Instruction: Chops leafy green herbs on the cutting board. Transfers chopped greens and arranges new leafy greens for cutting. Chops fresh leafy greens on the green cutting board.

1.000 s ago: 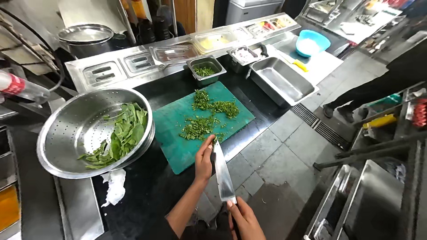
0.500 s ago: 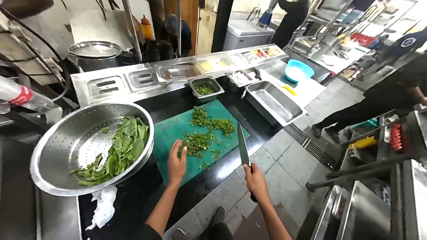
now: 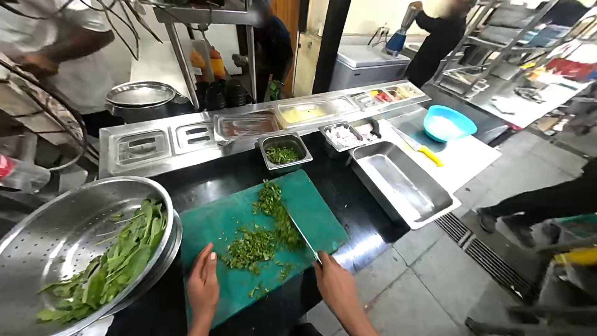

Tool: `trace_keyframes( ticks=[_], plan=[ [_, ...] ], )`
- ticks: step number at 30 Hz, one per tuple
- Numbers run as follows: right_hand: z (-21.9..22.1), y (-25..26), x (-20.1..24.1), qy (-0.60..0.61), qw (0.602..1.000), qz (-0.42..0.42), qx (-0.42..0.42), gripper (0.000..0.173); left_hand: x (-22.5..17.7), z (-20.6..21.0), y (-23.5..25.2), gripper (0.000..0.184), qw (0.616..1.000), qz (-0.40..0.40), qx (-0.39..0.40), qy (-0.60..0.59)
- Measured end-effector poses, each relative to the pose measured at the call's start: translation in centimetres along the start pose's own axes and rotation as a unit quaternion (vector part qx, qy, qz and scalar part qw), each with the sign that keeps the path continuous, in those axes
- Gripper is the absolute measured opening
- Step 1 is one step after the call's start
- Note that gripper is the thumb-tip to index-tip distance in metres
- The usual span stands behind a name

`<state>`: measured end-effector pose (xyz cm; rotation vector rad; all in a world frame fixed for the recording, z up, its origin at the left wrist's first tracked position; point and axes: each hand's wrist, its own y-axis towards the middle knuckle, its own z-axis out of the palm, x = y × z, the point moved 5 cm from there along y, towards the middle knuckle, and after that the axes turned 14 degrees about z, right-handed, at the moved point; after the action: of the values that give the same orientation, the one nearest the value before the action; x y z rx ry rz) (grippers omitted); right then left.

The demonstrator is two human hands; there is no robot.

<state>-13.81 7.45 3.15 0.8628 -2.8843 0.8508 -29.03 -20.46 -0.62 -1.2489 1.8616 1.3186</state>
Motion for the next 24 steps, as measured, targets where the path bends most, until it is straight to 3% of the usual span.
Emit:
trace_keyframes(
  ticks=[5,9,13,19,22,24],
  plan=[
    [-5.9,6.6,-0.2,-0.029,0.991,-0.117,-0.057,0.042,-0.3,0.0,-0.1,0.04,1.0,0.006,-0.029,0.004],
    [-9.8,14.1,3.7,-0.109,0.971,-0.206,-0.048,0.043,0.0,-0.1,-0.1,0.039,0.998,-0.003,-0.057,-0.007],
    [-10.5,18.5,7.2,-0.158,0.95,-0.264,-0.05,0.039,0.3,-0.1,-0.4,0.041,0.997,-0.004,-0.077,-0.007],
    [-7.6,15.5,7.7,-0.195,0.924,-0.329,0.027,0.043,0.4,-0.4,-0.5,0.043,0.995,0.009,-0.093,0.02],
    [-6.3,13.5,6.4,-0.188,0.907,-0.376,0.019,0.042,0.2,-0.2,-0.4,0.044,0.996,0.008,-0.084,0.031],
    [-7.2,14.1,5.9,-0.172,0.915,-0.365,0.008,0.042,0.2,-0.2,-0.3,0.043,0.996,0.015,-0.083,0.031]
  ],
)
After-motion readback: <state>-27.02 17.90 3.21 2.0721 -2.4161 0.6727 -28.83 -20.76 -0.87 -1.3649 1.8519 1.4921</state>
